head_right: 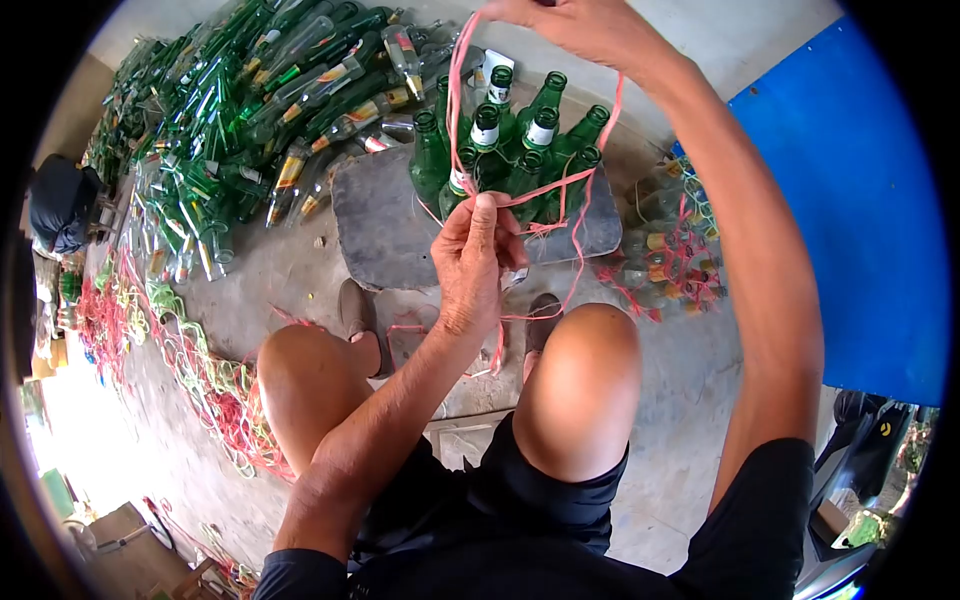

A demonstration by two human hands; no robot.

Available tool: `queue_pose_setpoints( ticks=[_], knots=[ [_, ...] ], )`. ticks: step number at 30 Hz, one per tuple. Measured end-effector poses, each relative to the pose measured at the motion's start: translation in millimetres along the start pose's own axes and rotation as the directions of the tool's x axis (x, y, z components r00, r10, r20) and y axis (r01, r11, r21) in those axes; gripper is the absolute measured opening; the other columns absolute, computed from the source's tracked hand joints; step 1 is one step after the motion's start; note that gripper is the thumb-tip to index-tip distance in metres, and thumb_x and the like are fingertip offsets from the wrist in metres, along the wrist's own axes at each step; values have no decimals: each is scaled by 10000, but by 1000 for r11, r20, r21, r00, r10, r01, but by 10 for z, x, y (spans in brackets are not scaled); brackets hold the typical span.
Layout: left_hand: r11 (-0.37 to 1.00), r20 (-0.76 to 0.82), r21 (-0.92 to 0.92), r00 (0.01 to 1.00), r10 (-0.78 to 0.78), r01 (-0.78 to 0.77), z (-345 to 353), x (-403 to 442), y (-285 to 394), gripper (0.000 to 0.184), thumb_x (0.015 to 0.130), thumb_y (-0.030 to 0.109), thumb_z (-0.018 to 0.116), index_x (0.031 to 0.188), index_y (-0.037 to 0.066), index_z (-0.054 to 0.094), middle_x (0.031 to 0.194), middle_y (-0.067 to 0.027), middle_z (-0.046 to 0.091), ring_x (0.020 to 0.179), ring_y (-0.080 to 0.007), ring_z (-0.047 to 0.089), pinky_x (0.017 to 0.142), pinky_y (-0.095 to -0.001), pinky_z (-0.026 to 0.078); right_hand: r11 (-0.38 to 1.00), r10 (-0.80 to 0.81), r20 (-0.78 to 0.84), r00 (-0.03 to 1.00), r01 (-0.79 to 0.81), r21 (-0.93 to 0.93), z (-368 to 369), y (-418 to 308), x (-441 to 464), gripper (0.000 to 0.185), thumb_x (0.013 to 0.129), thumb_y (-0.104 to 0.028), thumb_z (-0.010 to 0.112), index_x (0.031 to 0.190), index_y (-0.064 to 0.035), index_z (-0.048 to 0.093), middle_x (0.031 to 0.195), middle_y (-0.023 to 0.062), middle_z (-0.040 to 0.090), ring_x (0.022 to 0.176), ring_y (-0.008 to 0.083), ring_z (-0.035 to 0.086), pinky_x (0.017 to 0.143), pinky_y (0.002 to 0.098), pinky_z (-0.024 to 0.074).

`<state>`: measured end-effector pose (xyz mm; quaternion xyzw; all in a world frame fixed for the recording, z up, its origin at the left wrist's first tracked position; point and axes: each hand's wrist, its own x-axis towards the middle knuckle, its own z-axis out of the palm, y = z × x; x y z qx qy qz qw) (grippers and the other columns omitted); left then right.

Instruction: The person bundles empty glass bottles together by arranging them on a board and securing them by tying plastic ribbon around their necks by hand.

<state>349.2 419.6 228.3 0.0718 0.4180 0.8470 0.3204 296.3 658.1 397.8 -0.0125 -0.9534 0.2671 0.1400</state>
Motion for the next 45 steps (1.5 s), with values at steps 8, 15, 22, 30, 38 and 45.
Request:
queue_pose_setpoints(
  ticks=[8, 15, 22, 30, 38, 45],
  knots=[
    [1000, -114, -13, 993, -4, 3, -105, 60, 19, 291, 1068, 343, 625, 1010, 67, 698, 769, 8, 614, 560, -88, 534, 500, -248, 393, 994, -101, 124, 987, 95, 55, 441, -78, 362, 169, 978, -176, 697, 983, -41, 799, 769, 72, 751, 664, 133, 641, 588, 335, 495],
    [999, -146, -39, 989, -12, 6, -124, 119, 88, 289, 1072, 336, 618, 989, 69, 691, 763, 8, 599, 564, -87, 520, 512, -235, 395, 997, -72, 190, 979, 78, -26, 717, 88, 494, 286, 991, -330, 705, 1006, -55, 782, 687, 22, 610, 662, 94, 528, 617, 313, 430],
    [997, -148, -77, 989, -18, 7, -169, 183, 90, 285, 1082, 313, 595, 974, 67, 688, 763, 5, 609, 557, -93, 524, 504, -233, 393, 968, -44, 149, 988, 79, -238, 1008, 159, 598, 329, 901, -473, 721, 851, -152, 773, 693, 66, 667, 672, 267, 616, 646, 429, 477],
    [995, -166, -95, 985, -42, 27, -207, 255, 63, 275, 1072, 304, 610, 959, 67, 694, 738, -7, 616, 524, -102, 524, 474, -248, 402, 949, 131, 221, 966, -58, -309, 915, 370, 709, 403, 885, -447, 741, 765, -66, 692, 659, 83, 635, 651, 267, 605, 638, 443, 472],
    [995, -146, -93, 989, -38, 25, -259, 282, 32, 267, 1069, 295, 616, 962, 63, 692, 754, -7, 621, 535, -102, 524, 485, -251, 421, 956, 159, 220, 962, -94, -279, 626, 662, 601, 429, 910, -423, 733, 762, -23, 686, 599, 72, 543, 593, 206, 518, 594, 418, 417],
    [997, -149, -66, 987, -57, 47, -258, 271, 45, 253, 1067, 289, 619, 960, 73, 697, 767, -1, 631, 541, -94, 520, 496, -246, 420, 952, 264, 214, 940, -218, -216, 321, 916, 363, 392, 956, -394, 707, 831, -23, 738, 599, -16, 449, 586, 109, 405, 551, 348, 337]
  ],
)
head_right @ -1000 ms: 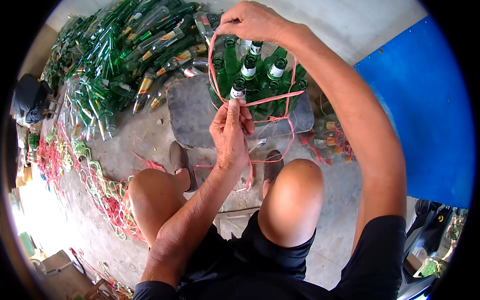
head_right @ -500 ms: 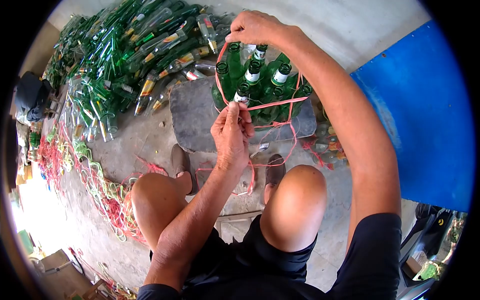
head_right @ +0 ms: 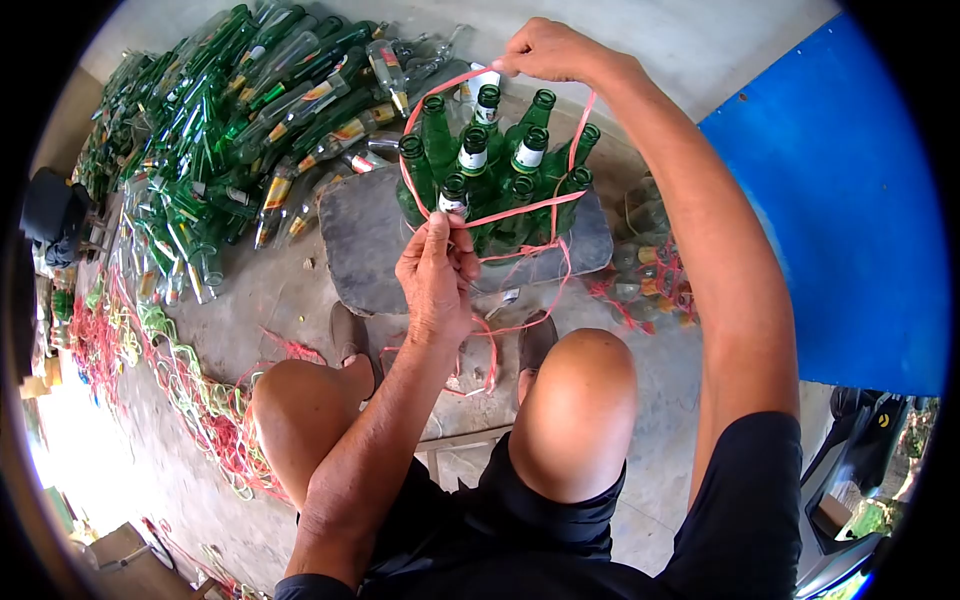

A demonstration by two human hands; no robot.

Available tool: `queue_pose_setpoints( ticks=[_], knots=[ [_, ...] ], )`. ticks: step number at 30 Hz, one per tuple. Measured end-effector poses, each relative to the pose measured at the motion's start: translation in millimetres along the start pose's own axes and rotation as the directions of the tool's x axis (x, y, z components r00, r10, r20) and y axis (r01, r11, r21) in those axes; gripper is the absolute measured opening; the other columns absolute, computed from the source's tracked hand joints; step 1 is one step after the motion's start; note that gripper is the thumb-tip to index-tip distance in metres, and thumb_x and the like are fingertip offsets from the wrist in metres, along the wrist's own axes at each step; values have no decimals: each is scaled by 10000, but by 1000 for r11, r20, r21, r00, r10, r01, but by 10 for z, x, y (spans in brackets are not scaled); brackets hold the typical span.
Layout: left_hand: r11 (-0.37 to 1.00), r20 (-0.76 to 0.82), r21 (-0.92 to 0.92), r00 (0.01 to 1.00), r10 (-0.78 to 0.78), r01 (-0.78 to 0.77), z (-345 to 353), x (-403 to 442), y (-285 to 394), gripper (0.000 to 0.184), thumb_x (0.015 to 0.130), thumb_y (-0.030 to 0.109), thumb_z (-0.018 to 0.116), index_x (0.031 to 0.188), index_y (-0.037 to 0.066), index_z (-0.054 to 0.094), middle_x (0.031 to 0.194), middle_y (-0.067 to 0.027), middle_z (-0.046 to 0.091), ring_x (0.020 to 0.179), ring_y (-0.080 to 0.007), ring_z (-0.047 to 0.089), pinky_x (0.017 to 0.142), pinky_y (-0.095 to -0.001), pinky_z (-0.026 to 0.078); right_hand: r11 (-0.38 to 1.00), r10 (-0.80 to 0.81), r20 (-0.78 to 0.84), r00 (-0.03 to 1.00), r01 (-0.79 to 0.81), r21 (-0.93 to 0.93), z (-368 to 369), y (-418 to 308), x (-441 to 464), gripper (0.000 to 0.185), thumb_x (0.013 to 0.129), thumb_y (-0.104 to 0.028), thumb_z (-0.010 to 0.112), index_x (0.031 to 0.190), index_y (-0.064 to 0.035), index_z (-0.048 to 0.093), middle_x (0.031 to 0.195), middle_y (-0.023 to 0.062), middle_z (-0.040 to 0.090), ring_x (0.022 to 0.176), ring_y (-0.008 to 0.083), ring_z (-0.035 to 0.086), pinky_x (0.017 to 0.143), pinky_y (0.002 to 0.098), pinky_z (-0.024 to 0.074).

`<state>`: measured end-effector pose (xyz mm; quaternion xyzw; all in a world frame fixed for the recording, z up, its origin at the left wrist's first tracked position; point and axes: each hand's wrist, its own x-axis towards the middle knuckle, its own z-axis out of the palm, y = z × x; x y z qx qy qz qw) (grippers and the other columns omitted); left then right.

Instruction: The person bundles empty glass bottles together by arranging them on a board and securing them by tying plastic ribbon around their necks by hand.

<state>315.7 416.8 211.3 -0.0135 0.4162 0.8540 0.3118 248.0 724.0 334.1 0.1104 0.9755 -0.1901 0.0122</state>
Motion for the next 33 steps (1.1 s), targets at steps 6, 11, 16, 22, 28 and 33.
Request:
queue_pose_setpoints(
  ticks=[6, 11, 16, 22, 28, 33],
  knots=[
    [1000, -7, 11, 1000, 6, -6, -2, 9, -9, 248, 1065, 284, 624, 955, 77, 707, 750, 4, 630, 539, -92, 520, 496, -249, 421, 999, 12, -1, 1000, -12, 47, -53, 133, -208, 414, 973, -406, 705, 840, -16, 742, 613, -47, 460, 597, 81, 386, 538, 322, 319],
    [1000, 6, -5, 1000, 19, -19, -19, 21, -27, 243, 1063, 276, 629, 957, 73, 714, 746, 5, 632, 538, -92, 521, 492, -247, 419, 997, 22, -42, 999, -19, 71, 2, 302, -307, 404, 973, -393, 710, 822, -20, 742, 620, -59, 465, 603, 71, 373, 539, 318, 317],
    [1000, 11, -7, 1000, 11, -10, -25, 18, -17, 238, 1059, 269, 638, 950, 71, 714, 740, 6, 630, 542, -87, 522, 490, -238, 411, 987, 60, -33, 998, -54, 152, 79, 436, -292, 403, 966, -416, 722, 861, -30, 772, 627, -77, 467, 604, 66, 382, 541, 313, 322],
    [1000, -2, 22, 1000, 13, -13, -30, 36, -9, 258, 1056, 285, 642, 938, 64, 706, 726, 5, 622, 542, -85, 518, 492, -237, 407, 938, 207, 3, 978, -200, 285, 159, 385, -284, 394, 931, -486, 747, 932, -97, 808, 638, -87, 473, 566, 49, 368, 491, 273, 268],
    [999, -15, 35, 1000, -11, 12, -20, 34, 18, 263, 1059, 277, 632, 932, 58, 701, 724, 0, 619, 549, -89, 518, 498, -238, 413, 903, 219, 71, 973, -230, 362, 256, 428, -218, 446, 923, -515, 742, 980, -75, 797, 627, -88, 439, 519, 57, 286, 476, 278, 205],
    [1000, -5, 6, 1000, -16, 16, -11, 28, 30, 259, 1062, 269, 627, 933, 55, 697, 723, -3, 617, 553, -90, 521, 500, -236, 418, 817, 266, 167, 949, -314, 483, 233, 359, -166, 425, 910, -483, 759, 1002, -69, 784, 610, -109, 364, 514, 49, 246, 483, 281, 162]
  ],
)
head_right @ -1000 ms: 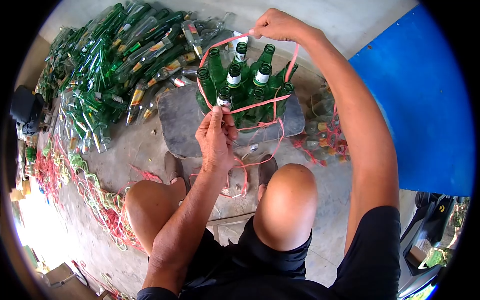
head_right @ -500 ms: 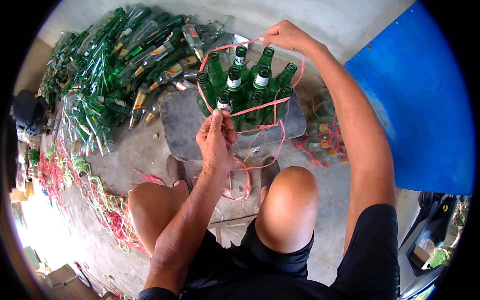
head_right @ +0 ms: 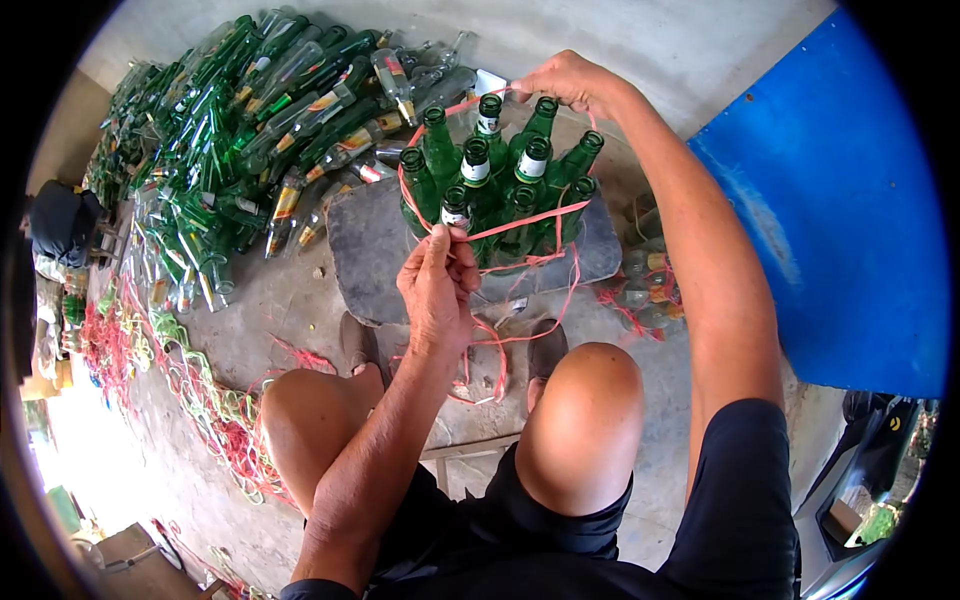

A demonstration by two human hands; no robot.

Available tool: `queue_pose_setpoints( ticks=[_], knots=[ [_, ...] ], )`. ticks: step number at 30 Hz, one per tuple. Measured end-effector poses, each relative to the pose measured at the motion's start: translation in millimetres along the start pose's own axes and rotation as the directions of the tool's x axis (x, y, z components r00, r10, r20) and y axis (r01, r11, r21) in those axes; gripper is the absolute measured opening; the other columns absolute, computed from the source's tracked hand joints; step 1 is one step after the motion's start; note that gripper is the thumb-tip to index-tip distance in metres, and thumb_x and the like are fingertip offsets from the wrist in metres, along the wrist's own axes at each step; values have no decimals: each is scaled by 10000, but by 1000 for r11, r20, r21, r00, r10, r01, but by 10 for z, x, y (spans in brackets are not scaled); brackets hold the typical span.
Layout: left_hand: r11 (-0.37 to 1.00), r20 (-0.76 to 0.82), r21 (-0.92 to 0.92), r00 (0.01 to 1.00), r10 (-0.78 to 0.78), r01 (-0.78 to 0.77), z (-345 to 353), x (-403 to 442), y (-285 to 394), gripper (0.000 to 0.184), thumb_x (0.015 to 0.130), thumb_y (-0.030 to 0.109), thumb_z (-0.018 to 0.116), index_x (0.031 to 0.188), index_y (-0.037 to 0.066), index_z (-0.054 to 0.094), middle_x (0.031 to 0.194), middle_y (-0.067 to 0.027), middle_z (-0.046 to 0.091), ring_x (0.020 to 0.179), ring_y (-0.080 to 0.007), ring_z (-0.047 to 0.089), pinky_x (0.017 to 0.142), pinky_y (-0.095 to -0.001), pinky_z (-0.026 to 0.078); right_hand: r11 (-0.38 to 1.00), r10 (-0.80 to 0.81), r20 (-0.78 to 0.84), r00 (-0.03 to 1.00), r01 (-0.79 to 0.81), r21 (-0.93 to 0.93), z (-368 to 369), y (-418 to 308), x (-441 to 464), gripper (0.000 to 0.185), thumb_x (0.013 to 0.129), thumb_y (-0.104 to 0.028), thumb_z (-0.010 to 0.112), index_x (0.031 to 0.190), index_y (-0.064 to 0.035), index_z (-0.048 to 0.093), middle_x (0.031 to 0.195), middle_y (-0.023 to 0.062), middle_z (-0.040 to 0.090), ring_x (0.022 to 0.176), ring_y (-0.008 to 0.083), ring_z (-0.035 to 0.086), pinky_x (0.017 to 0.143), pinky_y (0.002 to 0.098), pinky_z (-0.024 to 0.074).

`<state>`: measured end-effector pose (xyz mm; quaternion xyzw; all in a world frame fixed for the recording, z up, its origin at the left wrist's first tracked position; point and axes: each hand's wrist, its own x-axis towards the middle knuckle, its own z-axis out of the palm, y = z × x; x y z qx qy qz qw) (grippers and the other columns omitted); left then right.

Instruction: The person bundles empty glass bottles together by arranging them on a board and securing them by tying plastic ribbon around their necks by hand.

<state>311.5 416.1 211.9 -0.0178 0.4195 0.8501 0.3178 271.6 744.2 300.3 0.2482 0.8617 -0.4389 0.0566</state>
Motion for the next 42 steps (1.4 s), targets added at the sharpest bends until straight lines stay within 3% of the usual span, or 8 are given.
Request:
queue_pose_setpoints(
  ticks=[10, 16, 23, 31, 35, 40, 42],
  knots=[
    [998, 9, 38, 999, 44, -44, 1, 11, -19, 268, 1063, 279, 626, 932, 56, 695, 718, 1, 620, 555, -88, 523, 500, -235, 414, 987, -3, -22, 1000, 7, 161, -18, 48, 19, 402, 926, -452, 767, 1030, -64, 769, 612, -128, 341, 514, 17, 239, 465, 243, 147],
    [997, 3, 63, 999, 40, -40, 6, 8, 1, 284, 1055, 307, 643, 944, 54, 707, 712, -4, 626, 548, -88, 523, 498, -237, 405, 981, 50, -16, 999, -46, 187, -39, 193, -44, 403, 917, -442, 788, 1039, -60, 759, 625, -124, 364, 507, 12, 252, 454, 233, 168],
    [990, 10, 131, 999, 47, -48, 4, 0, 52, 314, 1041, 333, 666, 975, 35, 743, 742, -30, 686, 532, -76, 518, 491, -234, 379, 937, 76, 1, 997, -72, 343, -66, 544, -141, 343, 918, -405, 800, 1028, -82, 762, 664, -111, 431, 528, 28, 292, 473, 233, 180],
    [978, 15, 191, 997, 77, -78, 46, -29, 76, 332, 1020, 349, 698, 974, 25, 754, 735, -19, 688, 520, -63, 504, 481, -228, 335, 913, 51, -190, 981, 31, 406, 64, 794, -547, 305, 929, -369, 781, 1047, -88, 758, 661, -119, 403, 531, 35, 287, 489, 238, 187],
    [974, 13, 210, 996, 90, -91, 41, -24, 59, 341, 1016, 350, 704, 982, 15, 760, 744, -34, 695, 520, -69, 500, 490, -228, 334, 883, 72, -194, 978, 28, 469, 110, 869, -770, 267, 965, -314, 747, 1054, -62, 751, 687, -110, 445, 540, 26, 300, 483, 235, 200],
    [956, 45, 266, 992, 115, -123, 51, -69, -12, 330, 1016, 328, 705, 1013, 4, 768, 800, -65, 731, 520, -73, 515, 485, -237, 376, 826, 33, -335, 942, 163, 540, 304, 1037, -916, 197, 1012, -202, 667, 1065, -29, 744, 690, -102, 465, 552, 13, 317, 477, 230, 214],
    [932, 101, 336, 989, 106, -135, 97, -111, -50, 323, 1021, 310, 697, 1031, -5, 766, 846, -85, 754, 524, -74, 530, 487, -240, 409, 819, 36, -389, 920, 197, 539, 389, 1076, -964, 202, 979, -155, 631, 1074, -18, 747, 697, -101, 487, 572, 16, 358, 489, 238, 247]
  ],
)
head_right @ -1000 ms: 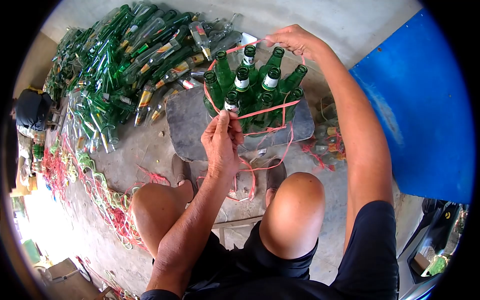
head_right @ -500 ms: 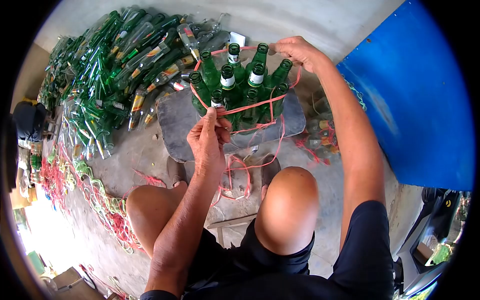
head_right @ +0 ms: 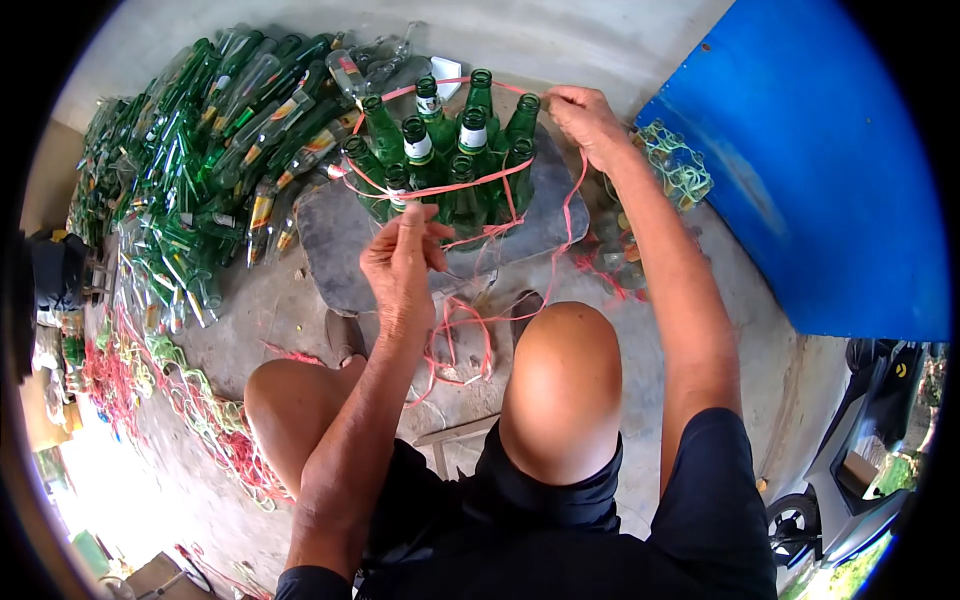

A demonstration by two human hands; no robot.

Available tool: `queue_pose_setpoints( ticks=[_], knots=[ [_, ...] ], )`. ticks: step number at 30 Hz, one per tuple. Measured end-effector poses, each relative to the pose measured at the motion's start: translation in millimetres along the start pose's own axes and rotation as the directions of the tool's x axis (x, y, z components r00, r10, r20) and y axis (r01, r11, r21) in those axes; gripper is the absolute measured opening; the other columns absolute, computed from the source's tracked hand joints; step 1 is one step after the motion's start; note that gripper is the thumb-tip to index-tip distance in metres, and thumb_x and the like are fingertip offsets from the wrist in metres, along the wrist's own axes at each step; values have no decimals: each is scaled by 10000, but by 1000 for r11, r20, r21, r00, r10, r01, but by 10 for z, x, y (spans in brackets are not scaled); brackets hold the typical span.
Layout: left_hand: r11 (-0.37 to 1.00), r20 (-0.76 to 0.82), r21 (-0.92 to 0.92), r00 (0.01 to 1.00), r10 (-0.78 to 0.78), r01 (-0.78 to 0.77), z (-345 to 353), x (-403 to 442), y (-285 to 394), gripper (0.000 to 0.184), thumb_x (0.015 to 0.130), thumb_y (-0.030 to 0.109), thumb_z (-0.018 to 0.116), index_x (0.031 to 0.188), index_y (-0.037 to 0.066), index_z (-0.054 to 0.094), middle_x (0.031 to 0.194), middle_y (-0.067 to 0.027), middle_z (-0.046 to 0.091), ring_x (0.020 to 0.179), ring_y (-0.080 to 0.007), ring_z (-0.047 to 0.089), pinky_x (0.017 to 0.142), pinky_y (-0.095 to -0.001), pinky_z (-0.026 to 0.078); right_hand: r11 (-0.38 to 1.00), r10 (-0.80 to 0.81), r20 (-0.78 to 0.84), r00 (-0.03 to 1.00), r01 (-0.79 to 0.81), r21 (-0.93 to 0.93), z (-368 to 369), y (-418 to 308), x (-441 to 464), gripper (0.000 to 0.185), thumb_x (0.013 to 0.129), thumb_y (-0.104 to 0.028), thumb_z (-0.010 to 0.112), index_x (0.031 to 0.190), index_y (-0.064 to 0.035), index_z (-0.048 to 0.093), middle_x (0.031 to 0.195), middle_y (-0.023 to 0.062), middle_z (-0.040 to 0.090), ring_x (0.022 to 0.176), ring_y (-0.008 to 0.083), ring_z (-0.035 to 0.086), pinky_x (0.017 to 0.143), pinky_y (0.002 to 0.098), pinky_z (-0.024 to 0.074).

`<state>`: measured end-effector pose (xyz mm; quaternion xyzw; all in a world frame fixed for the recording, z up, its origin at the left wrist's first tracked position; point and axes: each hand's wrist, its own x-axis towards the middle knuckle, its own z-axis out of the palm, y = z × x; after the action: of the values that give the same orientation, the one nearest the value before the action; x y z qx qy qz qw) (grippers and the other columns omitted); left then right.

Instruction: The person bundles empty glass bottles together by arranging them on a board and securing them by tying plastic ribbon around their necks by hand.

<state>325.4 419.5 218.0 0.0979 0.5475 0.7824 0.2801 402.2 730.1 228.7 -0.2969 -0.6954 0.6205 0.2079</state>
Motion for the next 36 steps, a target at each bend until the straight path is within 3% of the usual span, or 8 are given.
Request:
queue_pose_setpoints(
  ticks=[2, 6, 9, 15, 19, 22, 29, 36],
  knots=[
    [996, 68, 91, 998, -11, 4, 140, -88, -1, 315, 1028, 289, 685, 1054, -16, 761, 896, -103, 773, 532, -74, 550, 493, -242, 446, 998, -46, -56, 997, 43, -44, 43, 67, -47, 222, 954, -146, 625, 1082, -16, 751, 707, -97, 508, 585, 22, 384, 495, 247, 270],
    [953, 239, 247, 964, 115, -175, 451, -187, -134, 412, 1042, 195, 642, 1367, -54, 601, 944, -132, 783, 657, -118, 677, 552, -282, 528, 992, -38, -75, 997, 28, -122, 58, 9, -217, 207, 923, -178, 660, 998, -18, 767, 718, -85, 542, 611, 37, 421, 520, 263, 296],
    [690, 299, 521, 865, 404, -503, 522, -146, -437, 485, 1019, 143, 654, 1431, -75, 522, 959, -177, 761, 679, -159, 691, 593, -330, 551, 994, -23, -176, 984, 4, -108, 124, -36, -309, 201, 923, -199, 683, 960, -18, 764, 718, -81, 542, 616, 40, 420, 530, 262, 293],
    [652, 276, 564, 860, 429, -507, 807, -72, -467, 569, 988, 75, 640, 1477, -69, 388, 1129, -303, 624, 852, -413, 663, 746, -469, 537, 991, -26, -203, 979, -1, -134, 151, -51, -374, 230, 947, -257, 715, 951, -32, 763, 693, -88, 492, 613, 44, 391, 547, 262, 292],
    [728, 231, 561, 919, 321, -395, 954, 34, -423, 494, 1000, 86, 616, 1443, -33, 432, 1180, -336, 592, 948, -494, 643, 824, -550, 512, 969, -72, -200, 977, 21, -245, 160, -53, -444, 218, 968, -233, 700, 903, -30, 747, 670, -93, 460, 623, 43, 382, 554, 261, 308],
    [652, 208, 584, 865, 457, -485, 975, 158, -495, 426, 1012, 104, 608, 1404, -16, 488, 1157, -334, 623, 999, -505, 645, 854, -545, 516, 945, -230, -224, 947, 163, -283, 234, 49, -428, 216, 978, -209, 695, 900, -11, 737, 671, -92, 477, 629, 40, 398, 565, 257, 334],
    [621, 197, 594, 841, 504, -512, 978, 235, -576, 380, 1013, 123, 614, 1354, -27, 541, 1124, -304, 665, 1027, -498, 648, 860, -534, 525, 812, -478, -155, 865, 367, -453, 244, 92, -505, 134, 958, -119, 699, 933, 5, 744, 628, -54, 493, 602, 43, 418, 543, 265, 348],
    [597, 192, 596, 817, 544, -538, 986, 248, -587, 381, 1010, 122, 620, 1349, -37, 548, 1140, -307, 661, 1025, -496, 653, 857, -529, 531, 770, -527, -174, 832, 381, -512, 338, 30, -623, 83, 935, -48, 671, 951, -7, 741, 608, 42, 563, 557, 65, 459, 526, 284, 393]
  ],
)
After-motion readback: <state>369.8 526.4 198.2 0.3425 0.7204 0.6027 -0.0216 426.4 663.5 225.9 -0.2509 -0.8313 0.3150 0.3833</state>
